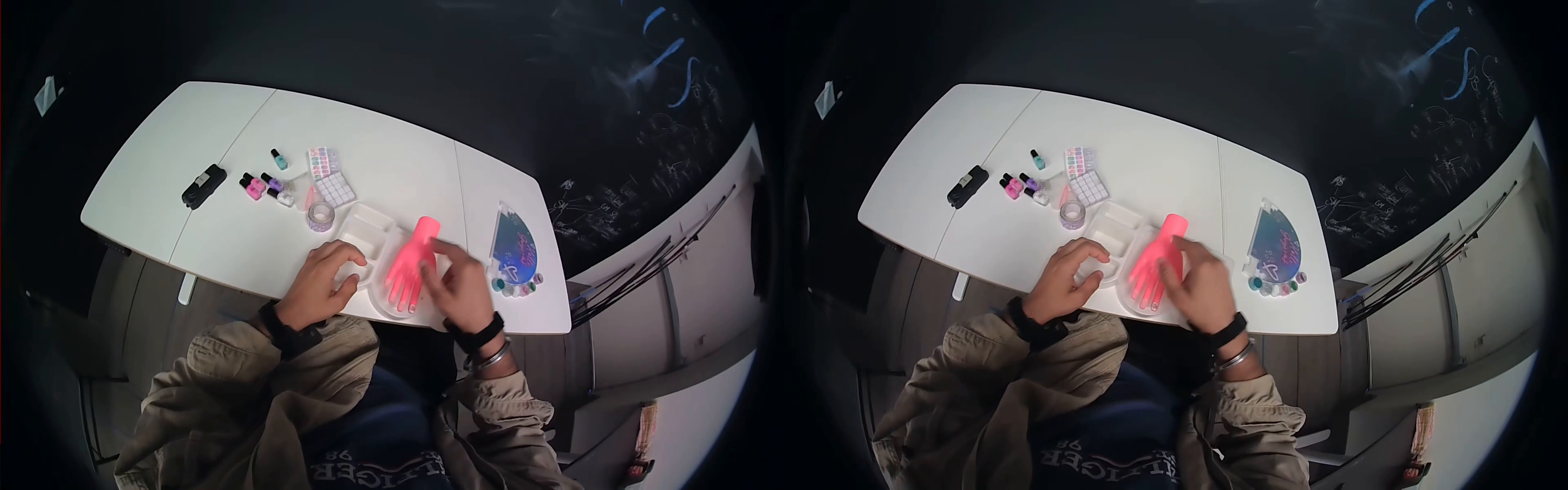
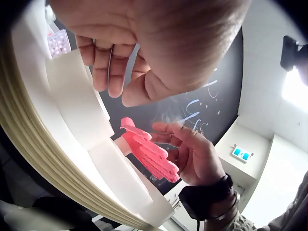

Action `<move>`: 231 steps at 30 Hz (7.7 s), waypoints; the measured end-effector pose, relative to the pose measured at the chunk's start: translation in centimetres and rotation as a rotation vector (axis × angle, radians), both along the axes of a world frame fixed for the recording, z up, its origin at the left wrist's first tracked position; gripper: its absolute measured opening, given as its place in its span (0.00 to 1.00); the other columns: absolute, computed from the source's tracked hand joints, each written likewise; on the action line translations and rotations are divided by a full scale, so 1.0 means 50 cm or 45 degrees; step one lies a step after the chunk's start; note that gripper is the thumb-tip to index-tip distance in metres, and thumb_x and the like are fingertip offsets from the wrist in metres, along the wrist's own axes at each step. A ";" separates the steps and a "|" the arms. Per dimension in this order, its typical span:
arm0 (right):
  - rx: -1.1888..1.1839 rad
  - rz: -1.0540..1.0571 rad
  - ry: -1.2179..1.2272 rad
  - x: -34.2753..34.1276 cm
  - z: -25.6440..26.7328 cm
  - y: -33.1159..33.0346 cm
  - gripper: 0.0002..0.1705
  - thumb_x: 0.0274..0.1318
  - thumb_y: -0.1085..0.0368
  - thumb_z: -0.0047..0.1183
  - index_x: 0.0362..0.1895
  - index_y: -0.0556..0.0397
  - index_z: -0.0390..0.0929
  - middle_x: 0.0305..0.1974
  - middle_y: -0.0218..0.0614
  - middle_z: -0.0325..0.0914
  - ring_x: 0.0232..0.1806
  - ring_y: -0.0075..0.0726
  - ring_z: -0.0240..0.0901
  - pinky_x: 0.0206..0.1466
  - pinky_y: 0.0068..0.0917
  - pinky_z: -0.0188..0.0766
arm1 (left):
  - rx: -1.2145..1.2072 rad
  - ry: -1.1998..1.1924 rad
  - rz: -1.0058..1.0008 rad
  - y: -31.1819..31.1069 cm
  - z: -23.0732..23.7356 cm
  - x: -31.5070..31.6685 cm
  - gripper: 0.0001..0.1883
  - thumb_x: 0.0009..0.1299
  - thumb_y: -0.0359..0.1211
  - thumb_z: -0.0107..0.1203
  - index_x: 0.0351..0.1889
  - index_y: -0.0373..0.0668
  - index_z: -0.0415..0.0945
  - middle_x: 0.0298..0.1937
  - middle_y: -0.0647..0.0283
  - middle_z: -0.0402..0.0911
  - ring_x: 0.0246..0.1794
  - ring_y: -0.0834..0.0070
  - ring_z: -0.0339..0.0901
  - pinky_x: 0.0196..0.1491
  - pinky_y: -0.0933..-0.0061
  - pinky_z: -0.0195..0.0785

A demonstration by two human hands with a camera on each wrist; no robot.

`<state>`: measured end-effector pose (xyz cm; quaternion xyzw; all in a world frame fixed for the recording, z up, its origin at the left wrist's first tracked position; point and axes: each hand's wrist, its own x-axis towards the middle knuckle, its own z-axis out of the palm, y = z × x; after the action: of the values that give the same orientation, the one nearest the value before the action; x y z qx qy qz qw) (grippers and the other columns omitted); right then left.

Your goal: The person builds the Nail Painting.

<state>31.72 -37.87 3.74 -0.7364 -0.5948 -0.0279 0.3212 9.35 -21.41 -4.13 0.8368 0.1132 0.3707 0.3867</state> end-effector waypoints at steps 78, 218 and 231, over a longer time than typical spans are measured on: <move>0.607 0.195 0.613 0.080 0.134 -0.133 0.41 0.73 0.74 0.61 0.83 0.54 0.56 0.54 0.47 0.84 0.55 0.35 0.86 0.56 0.34 0.84 | -0.918 -0.604 -0.467 0.006 0.221 0.155 0.29 0.81 0.22 0.65 0.76 0.44 0.66 0.63 0.60 0.87 0.56 0.73 0.89 0.57 0.68 0.88; -0.071 -0.283 -0.292 0.337 -0.012 -0.196 0.13 0.54 0.72 0.74 0.43 0.54 0.85 0.37 0.38 0.88 0.40 0.48 0.85 0.43 0.43 0.82 | 0.083 0.357 0.153 0.138 0.076 0.123 0.08 0.74 0.29 0.69 0.46 0.35 0.85 0.41 0.52 0.90 0.33 0.59 0.87 0.40 0.61 0.81; -0.354 -0.352 -0.266 0.346 -0.044 -0.207 0.13 0.42 0.59 0.77 0.30 0.50 0.87 0.32 0.35 0.90 0.45 0.50 0.84 0.46 0.48 0.83 | 0.049 0.227 0.399 0.160 0.078 0.118 0.14 0.74 0.30 0.70 0.54 0.36 0.83 0.50 0.53 0.90 0.42 0.60 0.89 0.41 0.62 0.84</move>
<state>49.01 -48.23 1.55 -0.8413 -0.5163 -0.0655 0.1462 15.23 -13.41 -0.24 0.8457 0.2687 0.3530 0.2966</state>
